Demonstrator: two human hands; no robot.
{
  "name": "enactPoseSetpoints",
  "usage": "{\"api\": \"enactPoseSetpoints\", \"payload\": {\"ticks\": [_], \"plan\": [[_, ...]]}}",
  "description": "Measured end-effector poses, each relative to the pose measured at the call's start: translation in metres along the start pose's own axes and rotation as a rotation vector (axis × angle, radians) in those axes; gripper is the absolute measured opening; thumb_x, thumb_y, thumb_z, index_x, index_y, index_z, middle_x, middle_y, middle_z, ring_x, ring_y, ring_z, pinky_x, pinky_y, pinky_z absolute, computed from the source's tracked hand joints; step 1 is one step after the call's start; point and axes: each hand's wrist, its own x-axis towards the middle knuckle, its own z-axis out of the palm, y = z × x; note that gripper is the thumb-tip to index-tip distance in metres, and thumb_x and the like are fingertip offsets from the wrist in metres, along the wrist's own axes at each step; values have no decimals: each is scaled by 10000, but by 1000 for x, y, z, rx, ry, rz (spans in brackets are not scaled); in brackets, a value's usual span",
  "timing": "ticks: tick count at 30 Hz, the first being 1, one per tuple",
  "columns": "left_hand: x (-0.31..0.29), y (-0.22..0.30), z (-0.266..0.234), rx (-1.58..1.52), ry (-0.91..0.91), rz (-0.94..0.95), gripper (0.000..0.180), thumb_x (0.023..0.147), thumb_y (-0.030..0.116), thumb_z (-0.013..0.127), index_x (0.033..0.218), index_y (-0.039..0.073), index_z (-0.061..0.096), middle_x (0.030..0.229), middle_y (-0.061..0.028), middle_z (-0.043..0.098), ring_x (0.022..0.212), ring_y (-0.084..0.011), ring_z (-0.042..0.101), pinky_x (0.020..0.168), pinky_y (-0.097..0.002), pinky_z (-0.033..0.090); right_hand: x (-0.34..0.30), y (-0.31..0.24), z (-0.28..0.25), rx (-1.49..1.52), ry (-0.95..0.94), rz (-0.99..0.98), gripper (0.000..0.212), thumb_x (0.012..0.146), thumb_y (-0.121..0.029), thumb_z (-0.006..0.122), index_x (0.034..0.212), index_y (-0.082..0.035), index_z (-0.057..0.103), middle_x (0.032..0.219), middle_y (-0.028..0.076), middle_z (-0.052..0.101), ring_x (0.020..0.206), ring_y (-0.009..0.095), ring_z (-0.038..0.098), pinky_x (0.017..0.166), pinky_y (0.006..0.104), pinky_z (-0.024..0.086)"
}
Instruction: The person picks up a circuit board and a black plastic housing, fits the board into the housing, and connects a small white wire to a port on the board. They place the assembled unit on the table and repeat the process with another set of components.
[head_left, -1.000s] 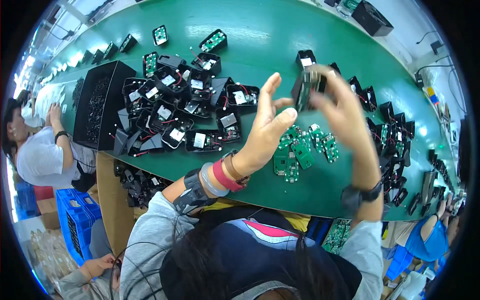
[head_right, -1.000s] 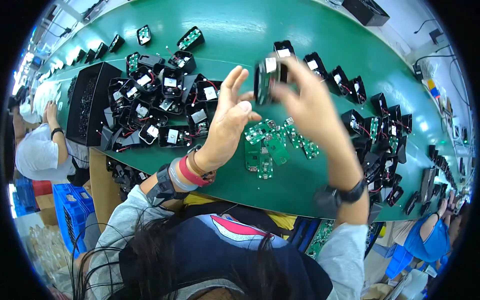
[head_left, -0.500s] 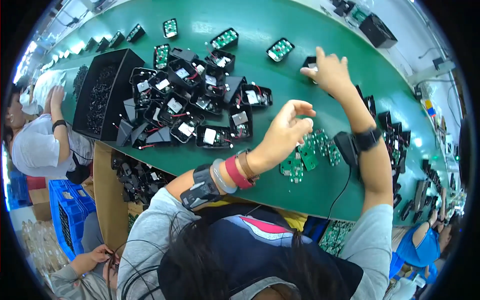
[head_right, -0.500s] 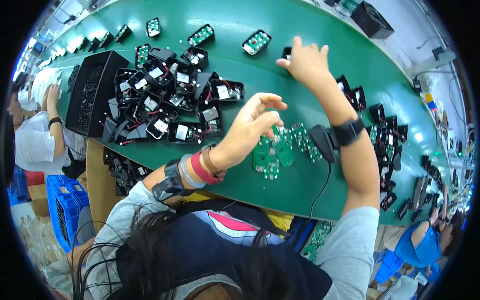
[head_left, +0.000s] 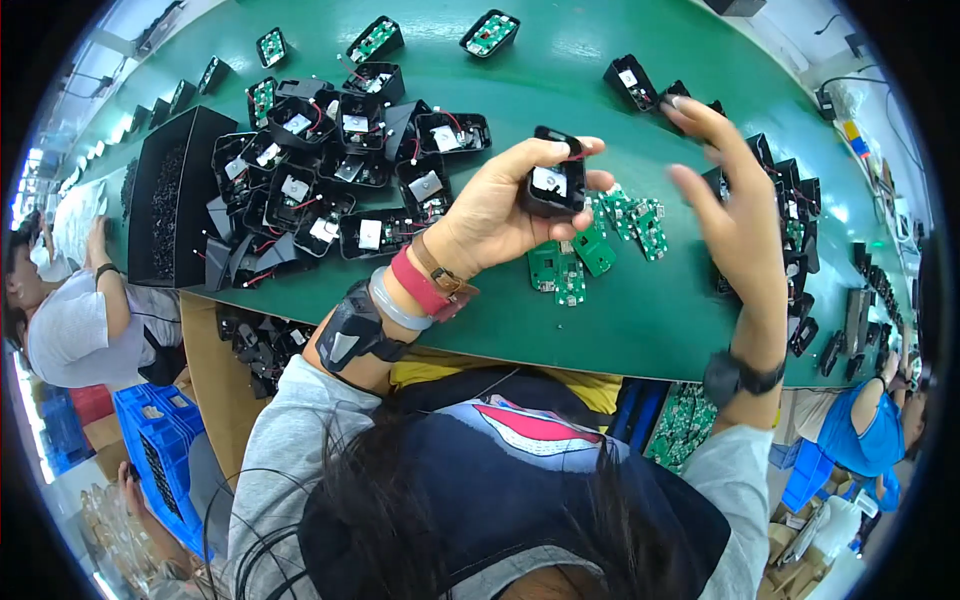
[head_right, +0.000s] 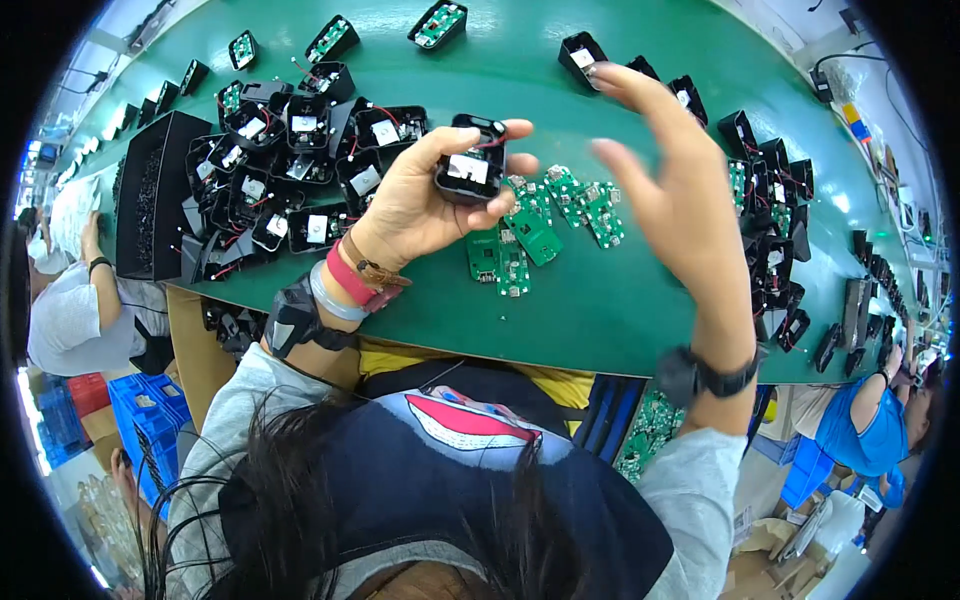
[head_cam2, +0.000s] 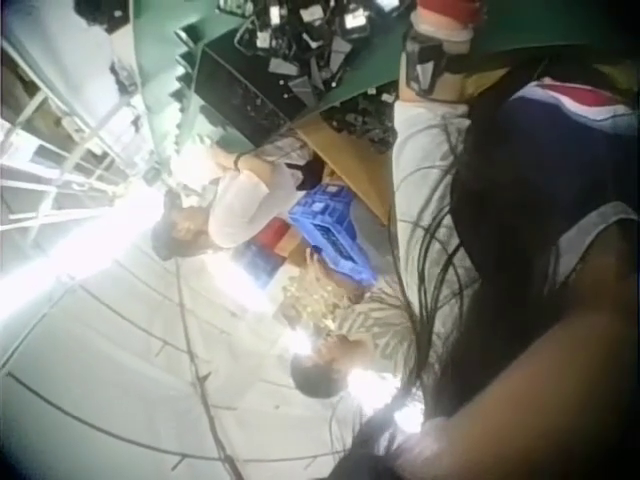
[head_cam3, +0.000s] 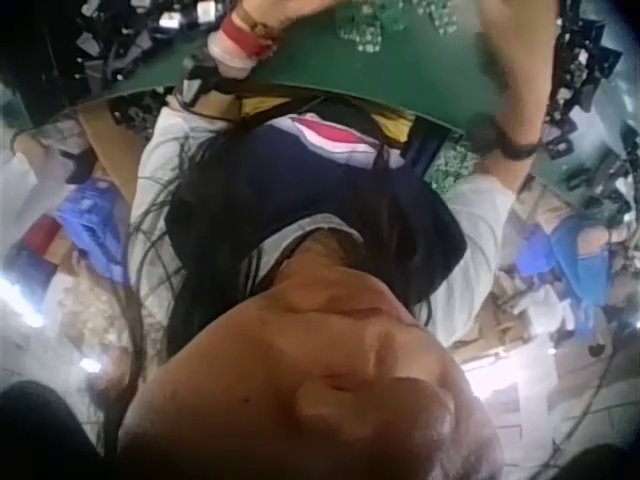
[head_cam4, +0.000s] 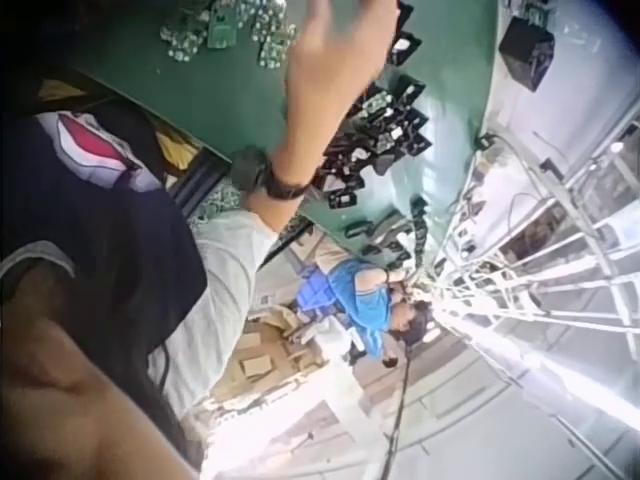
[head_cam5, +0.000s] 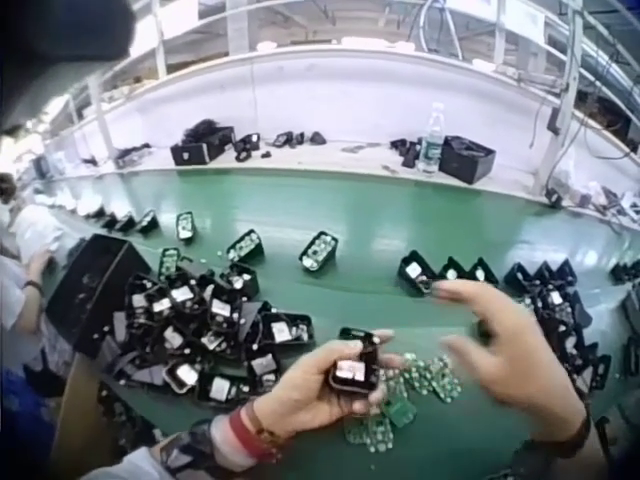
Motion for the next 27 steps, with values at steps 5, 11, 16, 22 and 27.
{"api": "enactPoseSetpoints", "payload": {"ticks": [5,11,16,22,27], "plan": [[6,-6,14,84,240,100,351,847,131,525,1188,49,503,1038,-123,598,816,-179,601,659,-321,525,-86,40,46,-412,7,259,449,797,-72,666,1213,-16,506,1110,128,603,994,277,587,844,347,454],[0,-3,15,305,246,258,508,840,42,497,1333,102,388,1134,-122,541,838,-222,609,667,-356,541,-89,31,43,13,136,581,302,827,-41,637,1115,28,580,959,69,645,868,129,592,774,254,457],[2,-5,14,319,252,303,344,888,30,502,1225,44,439,1083,-116,565,861,-200,614,732,-381,566,-35,-15,19,615,143,448,332,829,-9,626,1152,10,552,972,41,626,786,53,564,618,161,416],[5,-9,14,420,244,345,267,883,49,546,1149,50,522,1016,-27,594,890,-86,576,802,-222,478,-10,-30,49,833,69,343,320,826,-1,638,1130,23,540,990,58,603,861,92,570,695,197,460],[4,-11,14,536,265,391,269,875,42,563,1142,46,525,996,-19,589,865,-71,565,757,-219,485,-9,-29,57,842,117,314,292,830,26,628,1110,41,545,1035,72,575,953,121,559,793,230,478]]}}
